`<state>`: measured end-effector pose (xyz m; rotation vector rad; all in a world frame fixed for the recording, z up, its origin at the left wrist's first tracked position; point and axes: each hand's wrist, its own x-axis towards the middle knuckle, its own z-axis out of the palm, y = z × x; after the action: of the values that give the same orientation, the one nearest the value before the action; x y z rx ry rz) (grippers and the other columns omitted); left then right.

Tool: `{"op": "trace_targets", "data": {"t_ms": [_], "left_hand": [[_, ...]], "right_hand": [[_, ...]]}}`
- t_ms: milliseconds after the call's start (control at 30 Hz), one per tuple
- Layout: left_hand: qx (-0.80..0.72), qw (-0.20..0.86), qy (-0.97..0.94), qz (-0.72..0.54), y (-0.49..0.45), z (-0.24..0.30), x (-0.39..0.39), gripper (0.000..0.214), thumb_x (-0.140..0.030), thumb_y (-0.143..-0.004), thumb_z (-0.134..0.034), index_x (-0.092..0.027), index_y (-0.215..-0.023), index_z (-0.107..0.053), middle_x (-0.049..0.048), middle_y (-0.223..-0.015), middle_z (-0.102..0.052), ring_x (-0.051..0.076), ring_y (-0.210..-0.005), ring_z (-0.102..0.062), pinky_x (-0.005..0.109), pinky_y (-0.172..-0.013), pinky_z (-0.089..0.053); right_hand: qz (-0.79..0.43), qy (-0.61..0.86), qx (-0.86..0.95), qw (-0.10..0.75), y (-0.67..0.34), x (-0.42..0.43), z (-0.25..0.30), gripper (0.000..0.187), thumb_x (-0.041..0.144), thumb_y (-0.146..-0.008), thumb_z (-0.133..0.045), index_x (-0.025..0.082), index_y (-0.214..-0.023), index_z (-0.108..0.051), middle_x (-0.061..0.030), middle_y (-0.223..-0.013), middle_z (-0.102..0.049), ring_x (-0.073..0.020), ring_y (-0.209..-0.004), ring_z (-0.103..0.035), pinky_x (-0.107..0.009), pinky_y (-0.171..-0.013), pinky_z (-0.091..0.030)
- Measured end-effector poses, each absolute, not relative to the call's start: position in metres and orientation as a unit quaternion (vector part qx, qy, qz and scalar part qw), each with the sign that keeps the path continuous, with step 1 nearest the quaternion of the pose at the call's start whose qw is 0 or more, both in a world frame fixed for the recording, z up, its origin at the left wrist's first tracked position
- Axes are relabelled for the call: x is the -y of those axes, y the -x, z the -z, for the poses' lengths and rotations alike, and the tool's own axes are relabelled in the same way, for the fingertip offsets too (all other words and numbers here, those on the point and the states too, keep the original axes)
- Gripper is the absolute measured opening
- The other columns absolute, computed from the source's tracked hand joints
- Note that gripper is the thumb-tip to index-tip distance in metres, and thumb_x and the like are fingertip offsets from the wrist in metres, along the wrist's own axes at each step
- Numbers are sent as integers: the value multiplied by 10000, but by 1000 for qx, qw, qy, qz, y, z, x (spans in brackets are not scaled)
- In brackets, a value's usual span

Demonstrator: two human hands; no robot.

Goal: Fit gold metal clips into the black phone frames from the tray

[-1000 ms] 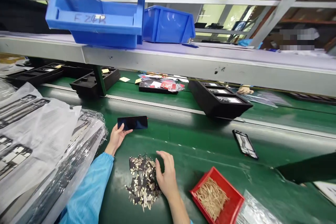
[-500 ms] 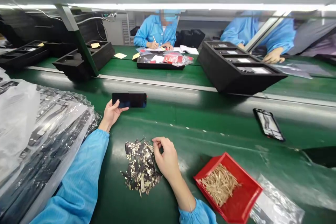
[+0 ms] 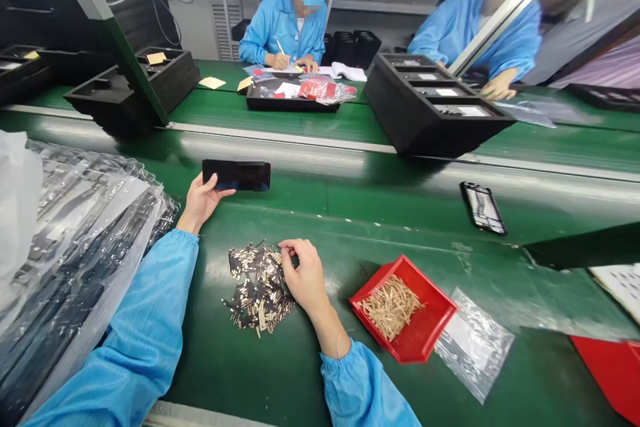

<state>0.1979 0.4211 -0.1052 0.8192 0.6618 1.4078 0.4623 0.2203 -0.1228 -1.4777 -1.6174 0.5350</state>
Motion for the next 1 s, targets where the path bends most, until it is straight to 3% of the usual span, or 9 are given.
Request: {"op": "trace_targets", "data": {"t_ms": [367,567,733,1000], "left_hand": [[-268,681,-380,-566,-213,108,-405,386,-366,-812,-1002,-175,-1021,-738,36,-1013,-809,208,-836,-793,444,-780,-749],[-273,693,-372,-554,-214,107,-374,404,-386,-822,-993,-176,-1088,-773,44,-1024,-826,209,-829,-797,414,-734,-749],[-282,697,-376,-542,-217,110,-353,424,-389,-825,-988,-156,-1114,-782,83,-1058,-834,239,-828,-803,465,-728,-756],[-300,682,-382,-546,-218,107,-355,443,-419,-808,-990,-168,-1110,-786,95,-1133,-824,246,-874,-802,479,-776,-755]], "right_hand": [[-215,589,637,448,-464,-221,118,183,308,-1059,-590,233,-1030,-755,-54,-916,-755,-249,-882,-706,-391,-855,-568],[-223,600,618,456,-462,-220,121,275,345,-1083,-557,200,-1295,-656,-75,-1029,-768,-225,-893,-711,-374,-874,-594],[-220,610,620,441,-460,-228,127,443,343,-1055,-562,212,-1477,-538,-74,-1121,-781,-212,-831,-683,-388,-853,-576],[-216,623,622,422,-459,-247,129,550,313,-1006,-592,227,-1533,-459,-44,-1154,-766,-162,-609,-576,-361,-704,-538]]}}
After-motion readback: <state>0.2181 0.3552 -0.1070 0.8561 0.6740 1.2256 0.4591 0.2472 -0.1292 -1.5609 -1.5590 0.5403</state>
